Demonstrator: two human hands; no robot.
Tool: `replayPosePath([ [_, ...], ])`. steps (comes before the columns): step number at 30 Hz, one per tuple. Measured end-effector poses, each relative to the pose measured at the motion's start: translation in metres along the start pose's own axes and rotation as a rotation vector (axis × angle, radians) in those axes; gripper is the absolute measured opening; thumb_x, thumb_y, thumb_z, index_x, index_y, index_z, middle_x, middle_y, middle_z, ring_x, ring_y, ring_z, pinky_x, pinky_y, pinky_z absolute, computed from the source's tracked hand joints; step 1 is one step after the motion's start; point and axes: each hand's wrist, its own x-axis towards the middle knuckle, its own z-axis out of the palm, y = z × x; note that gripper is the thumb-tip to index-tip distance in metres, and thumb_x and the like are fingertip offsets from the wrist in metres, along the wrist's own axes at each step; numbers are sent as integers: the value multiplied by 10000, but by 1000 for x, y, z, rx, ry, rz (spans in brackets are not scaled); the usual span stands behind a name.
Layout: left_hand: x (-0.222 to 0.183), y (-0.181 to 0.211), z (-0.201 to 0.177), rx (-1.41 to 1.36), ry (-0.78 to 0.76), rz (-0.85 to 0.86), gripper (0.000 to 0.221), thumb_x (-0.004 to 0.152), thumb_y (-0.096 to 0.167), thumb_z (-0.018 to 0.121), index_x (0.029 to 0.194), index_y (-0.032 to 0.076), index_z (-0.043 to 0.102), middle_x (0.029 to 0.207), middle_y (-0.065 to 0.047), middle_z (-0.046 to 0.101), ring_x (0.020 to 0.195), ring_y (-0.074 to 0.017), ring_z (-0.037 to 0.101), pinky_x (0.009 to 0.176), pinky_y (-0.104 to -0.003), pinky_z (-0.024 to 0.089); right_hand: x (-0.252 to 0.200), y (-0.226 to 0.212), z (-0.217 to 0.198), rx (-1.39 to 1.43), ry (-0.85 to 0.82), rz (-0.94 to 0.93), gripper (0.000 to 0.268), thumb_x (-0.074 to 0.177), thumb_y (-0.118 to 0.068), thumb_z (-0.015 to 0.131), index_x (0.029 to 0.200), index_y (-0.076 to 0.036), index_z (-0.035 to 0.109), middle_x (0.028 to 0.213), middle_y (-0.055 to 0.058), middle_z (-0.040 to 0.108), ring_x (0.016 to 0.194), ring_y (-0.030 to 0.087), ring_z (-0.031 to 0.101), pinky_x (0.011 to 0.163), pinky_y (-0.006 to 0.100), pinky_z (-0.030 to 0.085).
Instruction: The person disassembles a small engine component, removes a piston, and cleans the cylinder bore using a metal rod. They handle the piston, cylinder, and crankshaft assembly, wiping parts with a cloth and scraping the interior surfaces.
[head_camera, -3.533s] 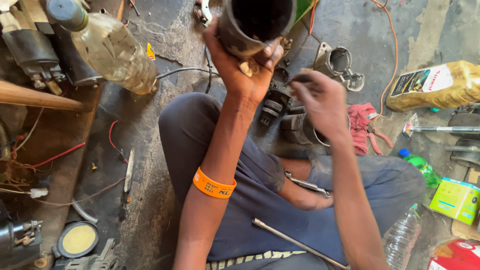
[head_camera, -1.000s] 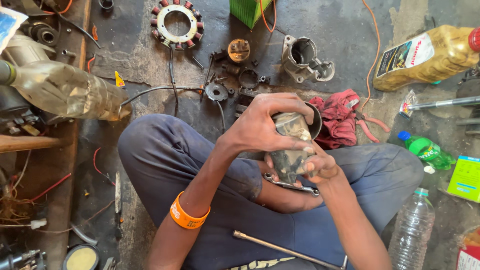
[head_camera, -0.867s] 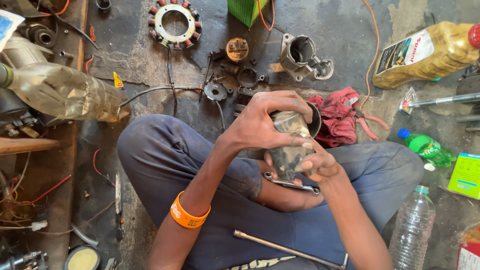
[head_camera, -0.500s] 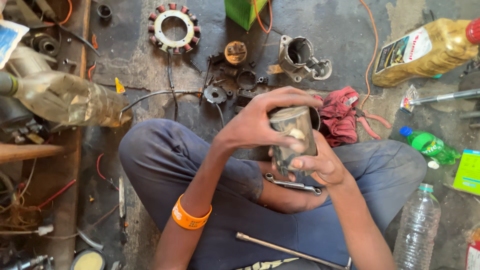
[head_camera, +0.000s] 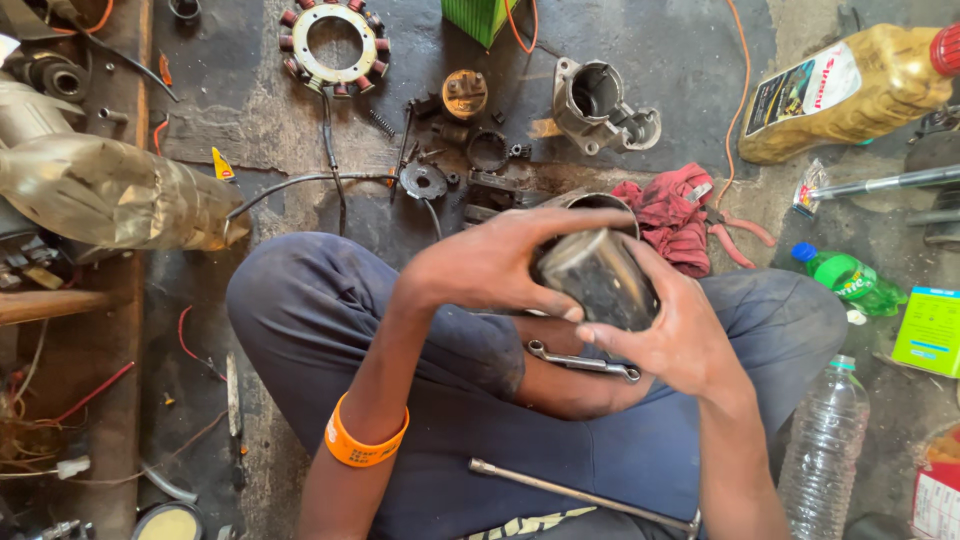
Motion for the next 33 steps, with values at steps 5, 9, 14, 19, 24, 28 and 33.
replayPosePath([
  [5, 3, -16, 17, -145, -12, -85, 789, 809, 357, 847, 1506, 122, 561, 1344, -112, 712, 1217, -222, 688, 1060, -353, 527, -23, 11, 5, 303, 9, -23, 807, 752, -194, 861, 1447, 17, 509, 1216, 105, 650, 1101, 160, 613, 970, 319, 518],
  [9, 20, -27, 43, -551, 11, -81, 740, 898, 396, 807, 1525, 80, 572, 1387, -97, 708, 1270, -185, 657, 1137, -352, 518, -42, 27, 17, 877, 50, -48, 766, 931, -450, 702, 1488, 22, 470, 1203, 189, 657, 988, 279, 687, 846, 396, 587],
  [14, 29, -29, 76, -754, 14, 76, 763, 897, 373, 822, 1512, 52, 505, 1397, -89, 634, 1308, -175, 593, 1187, -347, 455, -46, 33, 38, 1436, 24, -170, 626, 1139, -516, 393, 1476, 7, 457, 1197, 250, 650, 946, 385, 717, 704, 458, 611],
  [19, 20, -42, 85, -864, 315, 51, 607, 934, 342, 798, 1400, 29, 568, 1319, -92, 668, 1235, -188, 631, 1111, -352, 523, -50, 45, 34, 578, 244, 56, 502, 1137, -404, 312, 1291, -11, 584, 1077, 165, 708, 840, 240, 700, 684, 372, 597],
  [24, 17, -46, 51, -1215, 640, 49, 645, 951, 497, 693, 1352, 8, 561, 1164, -161, 674, 1031, -286, 692, 891, -447, 584, -49, 49, 17, 109, 71, 236, 320, 985, -255, 613, 1202, -29, 680, 997, 107, 771, 812, 166, 698, 672, 307, 544],
  [28, 10, -54, 29, -1480, 784, 127, 672, 1032, 589, 566, 1340, -8, 548, 1072, -184, 647, 995, -315, 699, 896, -504, 600, -65, 52, 27, -235, -63, 293, 308, 899, -226, 718, 1157, -58, 708, 963, 87, 768, 749, 164, 705, 664, 307, 571],
  [33, 13, -64, 31, -1459, 889, 10, 607, 999, 566, 559, 1295, 36, 566, 1031, -144, 664, 933, -295, 708, 816, -488, 608, -77, 63, 60, -310, 11, 123, 329, 868, -188, 707, 1155, -29, 679, 973, 137, 673, 767, 176, 707, 674, 322, 572],
])
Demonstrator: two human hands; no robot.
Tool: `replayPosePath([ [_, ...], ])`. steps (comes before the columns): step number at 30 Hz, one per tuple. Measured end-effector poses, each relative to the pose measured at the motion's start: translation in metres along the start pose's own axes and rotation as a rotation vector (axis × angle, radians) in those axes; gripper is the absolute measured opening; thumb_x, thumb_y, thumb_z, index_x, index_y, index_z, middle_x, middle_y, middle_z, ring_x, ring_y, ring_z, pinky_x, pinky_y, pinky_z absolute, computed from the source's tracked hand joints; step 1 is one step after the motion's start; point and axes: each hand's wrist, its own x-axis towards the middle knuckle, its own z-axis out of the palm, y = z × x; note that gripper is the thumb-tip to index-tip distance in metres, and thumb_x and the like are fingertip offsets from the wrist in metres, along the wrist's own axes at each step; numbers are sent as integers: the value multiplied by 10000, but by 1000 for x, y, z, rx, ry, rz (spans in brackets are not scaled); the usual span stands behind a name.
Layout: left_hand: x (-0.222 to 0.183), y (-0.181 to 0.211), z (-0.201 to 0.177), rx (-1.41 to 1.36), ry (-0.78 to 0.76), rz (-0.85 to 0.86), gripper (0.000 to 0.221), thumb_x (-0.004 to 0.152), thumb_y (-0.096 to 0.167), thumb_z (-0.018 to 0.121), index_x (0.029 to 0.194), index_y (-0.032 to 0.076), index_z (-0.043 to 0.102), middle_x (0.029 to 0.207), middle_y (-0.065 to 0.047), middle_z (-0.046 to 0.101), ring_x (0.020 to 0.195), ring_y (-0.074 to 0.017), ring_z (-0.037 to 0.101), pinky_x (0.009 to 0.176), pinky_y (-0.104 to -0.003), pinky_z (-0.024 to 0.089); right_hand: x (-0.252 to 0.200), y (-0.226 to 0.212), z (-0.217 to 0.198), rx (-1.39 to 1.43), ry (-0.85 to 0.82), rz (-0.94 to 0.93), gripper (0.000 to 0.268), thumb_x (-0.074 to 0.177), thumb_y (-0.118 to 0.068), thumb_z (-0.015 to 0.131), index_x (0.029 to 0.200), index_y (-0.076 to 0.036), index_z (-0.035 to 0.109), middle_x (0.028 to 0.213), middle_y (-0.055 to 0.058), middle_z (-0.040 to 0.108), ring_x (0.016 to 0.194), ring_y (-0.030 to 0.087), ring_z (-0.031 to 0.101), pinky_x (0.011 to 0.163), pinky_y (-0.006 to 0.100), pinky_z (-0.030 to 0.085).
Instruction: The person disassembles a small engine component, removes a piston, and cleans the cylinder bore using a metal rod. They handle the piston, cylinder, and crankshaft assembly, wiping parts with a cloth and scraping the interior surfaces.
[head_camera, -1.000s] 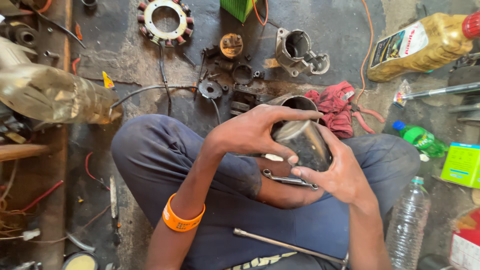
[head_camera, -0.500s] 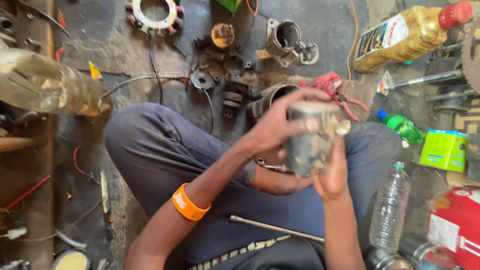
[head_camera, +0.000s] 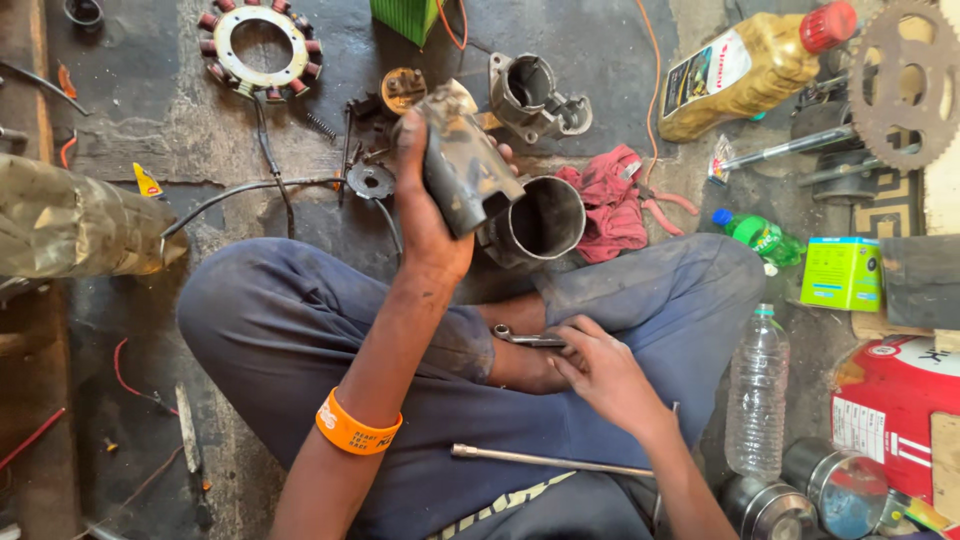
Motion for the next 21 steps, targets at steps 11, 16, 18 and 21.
replayPosePath([
  [11, -10, -39, 9, 278, -132, -155, 670, 1020, 594, 485, 1239, -22, 630, 938, -112, 714, 773, -199, 714, 684, -347, 605, 111, 117, -123, -650, 345, 159, 454, 909, -405, 755, 1202, -61, 707, 1123, 226, 693, 1049, 426, 672, 890, 518, 545],
  [16, -10, -45, 5, 475, -139, -161, 596, 1032, 545, 507, 1221, -1, 652, 898, -67, 696, 720, -126, 677, 631, -286, 574, 180, 194, -131, -817, 31, 338, 616, 873, -457, 735, 1306, -47, 577, 1321, 317, 561, 1070, 503, 647, 891, 542, 537],
  [18, -8, -44, 4, 463, -114, -197, 548, 1040, 526, 519, 1183, 12, 646, 905, -63, 690, 725, -124, 672, 632, -280, 567, 191, 205, -124, -807, 40, 292, 597, 869, -452, 731, 1265, -28, 586, 1286, 338, 582, 1077, 508, 641, 897, 539, 535],
  [21, -8, -43, 1, 417, -137, -247, 527, 1055, 512, 534, 1157, 7, 643, 883, -75, 676, 704, -136, 663, 611, -287, 560, 188, 204, -123, -893, -38, 281, 563, 892, -442, 699, 1242, -10, 609, 1220, 315, 656, 1093, 479, 665, 924, 531, 544],
])
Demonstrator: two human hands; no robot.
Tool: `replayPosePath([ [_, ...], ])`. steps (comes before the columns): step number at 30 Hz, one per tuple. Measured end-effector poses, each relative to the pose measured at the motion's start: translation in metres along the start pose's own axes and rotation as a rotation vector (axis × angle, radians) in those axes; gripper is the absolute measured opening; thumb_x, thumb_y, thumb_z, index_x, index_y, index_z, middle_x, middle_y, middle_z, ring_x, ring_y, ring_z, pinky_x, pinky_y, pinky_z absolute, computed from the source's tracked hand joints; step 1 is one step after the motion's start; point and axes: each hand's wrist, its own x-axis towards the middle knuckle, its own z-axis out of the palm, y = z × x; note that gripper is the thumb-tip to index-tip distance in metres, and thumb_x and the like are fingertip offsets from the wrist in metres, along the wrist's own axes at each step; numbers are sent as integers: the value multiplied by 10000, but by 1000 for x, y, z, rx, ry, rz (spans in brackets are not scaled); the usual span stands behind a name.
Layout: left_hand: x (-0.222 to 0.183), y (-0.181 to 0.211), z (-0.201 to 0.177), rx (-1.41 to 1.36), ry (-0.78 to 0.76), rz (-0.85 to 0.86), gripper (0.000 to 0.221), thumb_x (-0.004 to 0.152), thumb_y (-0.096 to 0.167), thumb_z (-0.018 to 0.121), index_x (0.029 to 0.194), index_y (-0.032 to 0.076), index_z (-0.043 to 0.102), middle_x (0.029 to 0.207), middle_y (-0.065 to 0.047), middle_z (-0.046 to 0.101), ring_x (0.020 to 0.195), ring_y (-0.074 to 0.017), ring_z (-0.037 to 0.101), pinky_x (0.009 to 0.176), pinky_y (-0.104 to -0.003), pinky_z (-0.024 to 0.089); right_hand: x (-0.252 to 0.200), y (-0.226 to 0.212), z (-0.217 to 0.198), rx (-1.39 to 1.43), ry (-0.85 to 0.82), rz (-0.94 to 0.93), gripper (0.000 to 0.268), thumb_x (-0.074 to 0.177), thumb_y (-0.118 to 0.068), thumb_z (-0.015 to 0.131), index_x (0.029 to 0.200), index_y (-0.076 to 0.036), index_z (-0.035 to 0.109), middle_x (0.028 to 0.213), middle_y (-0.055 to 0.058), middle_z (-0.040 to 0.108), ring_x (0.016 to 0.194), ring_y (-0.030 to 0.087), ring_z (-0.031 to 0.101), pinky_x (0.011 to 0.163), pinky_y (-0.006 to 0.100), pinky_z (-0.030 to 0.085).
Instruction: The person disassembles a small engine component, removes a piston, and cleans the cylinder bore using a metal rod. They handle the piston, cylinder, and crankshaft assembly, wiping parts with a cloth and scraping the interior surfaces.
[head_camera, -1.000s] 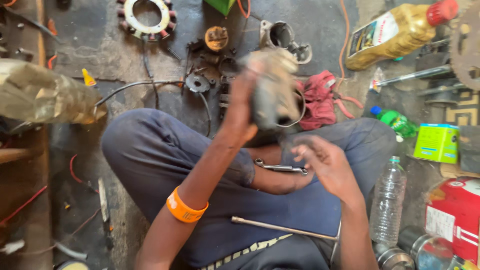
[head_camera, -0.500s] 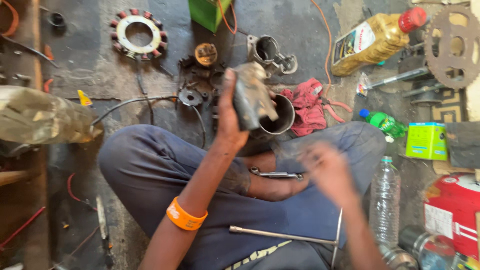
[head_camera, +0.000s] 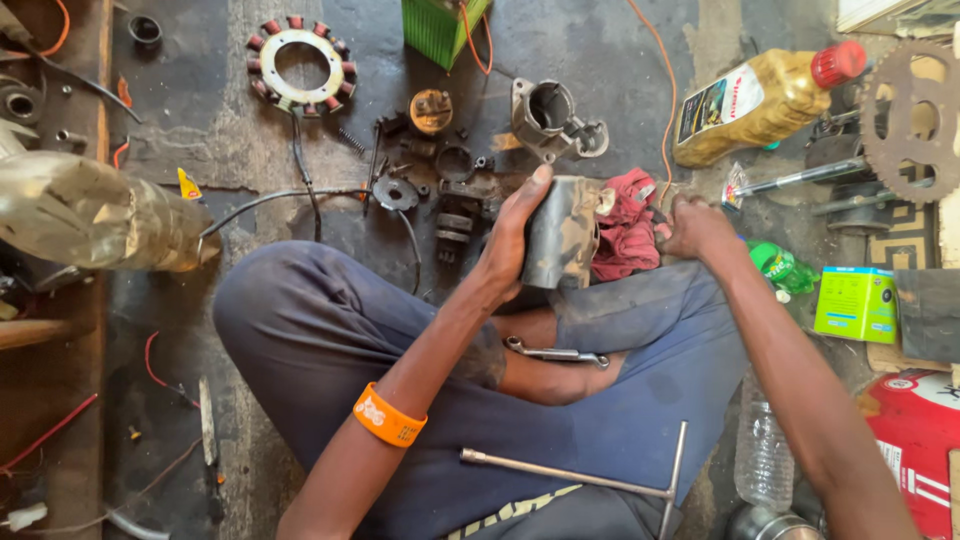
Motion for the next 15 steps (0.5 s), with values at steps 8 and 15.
replayPosePath([
  [8, 0, 12, 2, -65, -23, -37, 376, 963, 331, 625, 1218, 62, 564, 949, -104, 664, 740, -184, 697, 643, -354, 610, -68, 12, -89, 1174, -119, 66, 395, 1064, -290, 448, 1314, 2, 538, 986, 172, 622, 794, 337, 625, 787, 445, 599],
  [15, 4, -3, 3, 219, 106, 116, 418, 935, 331, 709, 1205, 27, 611, 998, -73, 660, 842, -120, 648, 720, -284, 567, -210, -39, -99, 1317, -30, -199, 290, 1122, -265, 434, 1281, -50, 545, 968, 137, 640, 777, 191, 649, 740, 327, 563],
])
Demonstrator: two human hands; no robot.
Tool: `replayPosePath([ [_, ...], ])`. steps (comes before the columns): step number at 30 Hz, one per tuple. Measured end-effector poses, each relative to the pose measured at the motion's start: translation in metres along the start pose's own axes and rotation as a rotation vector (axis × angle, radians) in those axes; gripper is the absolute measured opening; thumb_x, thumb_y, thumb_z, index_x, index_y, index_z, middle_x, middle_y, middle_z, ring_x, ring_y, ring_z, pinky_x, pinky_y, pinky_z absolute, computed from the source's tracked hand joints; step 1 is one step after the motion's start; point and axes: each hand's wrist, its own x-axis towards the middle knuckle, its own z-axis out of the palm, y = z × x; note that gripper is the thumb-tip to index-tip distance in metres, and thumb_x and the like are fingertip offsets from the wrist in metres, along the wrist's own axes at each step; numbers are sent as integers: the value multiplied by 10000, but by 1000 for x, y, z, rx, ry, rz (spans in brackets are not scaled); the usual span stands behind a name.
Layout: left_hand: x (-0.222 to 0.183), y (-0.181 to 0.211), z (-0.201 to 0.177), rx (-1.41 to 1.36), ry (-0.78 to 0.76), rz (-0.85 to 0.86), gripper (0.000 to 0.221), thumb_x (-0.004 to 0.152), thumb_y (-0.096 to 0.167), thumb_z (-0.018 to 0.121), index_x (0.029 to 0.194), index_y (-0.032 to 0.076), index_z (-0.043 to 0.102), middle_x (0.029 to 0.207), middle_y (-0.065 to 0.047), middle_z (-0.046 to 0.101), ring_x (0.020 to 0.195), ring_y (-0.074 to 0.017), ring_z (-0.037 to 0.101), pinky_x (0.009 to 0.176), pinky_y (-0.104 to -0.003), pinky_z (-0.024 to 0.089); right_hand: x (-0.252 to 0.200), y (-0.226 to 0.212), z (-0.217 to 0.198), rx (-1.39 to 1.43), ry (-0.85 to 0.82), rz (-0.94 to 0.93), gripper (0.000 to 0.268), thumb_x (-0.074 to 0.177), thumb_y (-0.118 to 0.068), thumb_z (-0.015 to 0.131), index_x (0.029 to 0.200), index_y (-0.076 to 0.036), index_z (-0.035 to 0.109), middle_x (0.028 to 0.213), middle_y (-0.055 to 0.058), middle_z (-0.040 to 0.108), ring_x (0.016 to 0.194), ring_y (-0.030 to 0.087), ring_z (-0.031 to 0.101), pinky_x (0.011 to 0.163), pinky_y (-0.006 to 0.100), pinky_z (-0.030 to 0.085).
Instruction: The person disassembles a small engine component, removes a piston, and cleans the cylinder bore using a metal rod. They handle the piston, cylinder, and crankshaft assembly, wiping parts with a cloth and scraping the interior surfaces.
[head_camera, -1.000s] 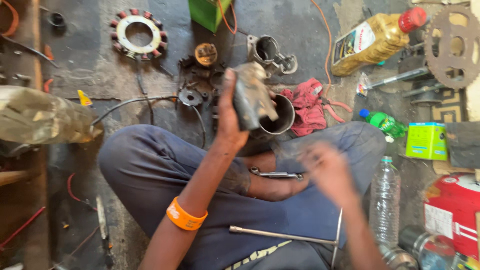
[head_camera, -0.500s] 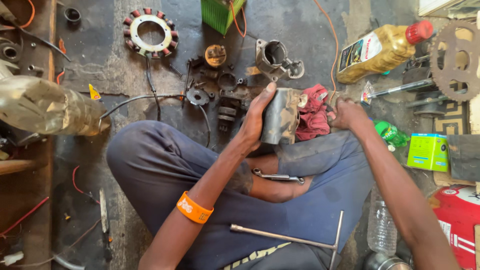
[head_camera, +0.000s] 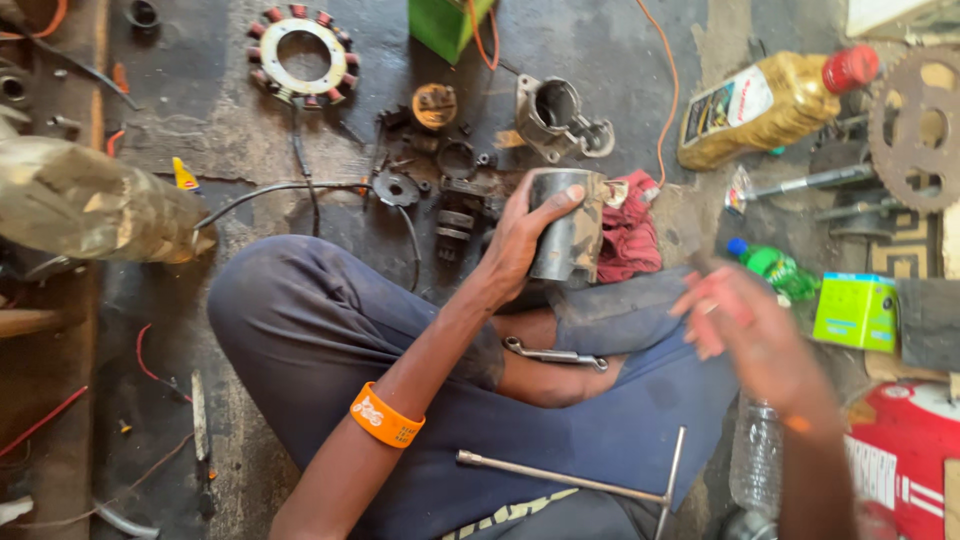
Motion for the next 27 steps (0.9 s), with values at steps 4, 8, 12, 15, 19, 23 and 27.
replayPosePath([
  [4, -1, -4, 4, 171, 45, 103, 462, 925, 390, 726, 1198, 35, 614, 1011, -45, 651, 905, -98, 622, 801, -259, 538, -37, -19, 70, -301, 212, -86, 555, 979, -160, 580, 1517, -80, 471, 1053, 124, 670, 948, 217, 666, 816, 333, 514],
  [8, 0, -6, 7, 203, 79, 88, 495, 911, 436, 722, 1177, 34, 615, 981, -46, 655, 888, -119, 615, 799, -289, 533, -42, -64, 102, -505, 355, -162, 475, 977, -129, 607, 1444, -60, 562, 983, 158, 647, 930, 308, 680, 846, 357, 521],
  [12, 2, -16, 6, 354, 127, 250, 505, 946, 472, 699, 1181, 33, 612, 1023, -50, 683, 959, -118, 625, 885, -287, 532, -19, -95, 114, -626, 467, -284, 410, 991, -138, 650, 1397, -83, 637, 1069, 193, 684, 920, 384, 655, 887, 405, 501],
  [15, 2, -18, 13, 329, 151, 229, 516, 962, 488, 678, 1167, 17, 628, 1011, -71, 685, 946, -134, 617, 876, -301, 533, -16, -109, 112, -551, 483, -172, 414, 980, -163, 663, 1388, -100, 645, 919, 181, 658, 815, 338, 662, 751, 390, 505],
  [19, 0, -9, 18, 527, 262, 165, 539, 927, 513, 661, 1163, 31, 610, 971, -91, 687, 925, -164, 639, 853, -325, 520, -21, -116, 115, -518, 500, -109, 404, 962, -182, 666, 1361, -118, 659, 868, 142, 671, 770, 275, 687, 741, 367, 521],
  [23, -7, -8, 19, 610, 170, 191, 581, 907, 547, 658, 1192, 47, 578, 959, -104, 691, 910, -177, 649, 833, -344, 527, -21, -102, 115, -408, 501, -210, 385, 996, -163, 644, 1372, -79, 640, 945, 148, 662, 808, 271, 671, 743, 355, 520],
  [27, -2, 1, 21, 532, 212, 182, 544, 938, 538, 643, 1158, 42, 604, 953, -118, 693, 909, -179, 641, 845, -349, 534, -27, -102, 111, -460, 522, -164, 389, 967, -177, 653, 1351, -109, 662, 898, 138, 673, 791, 277, 686, 732, 352, 530],
])
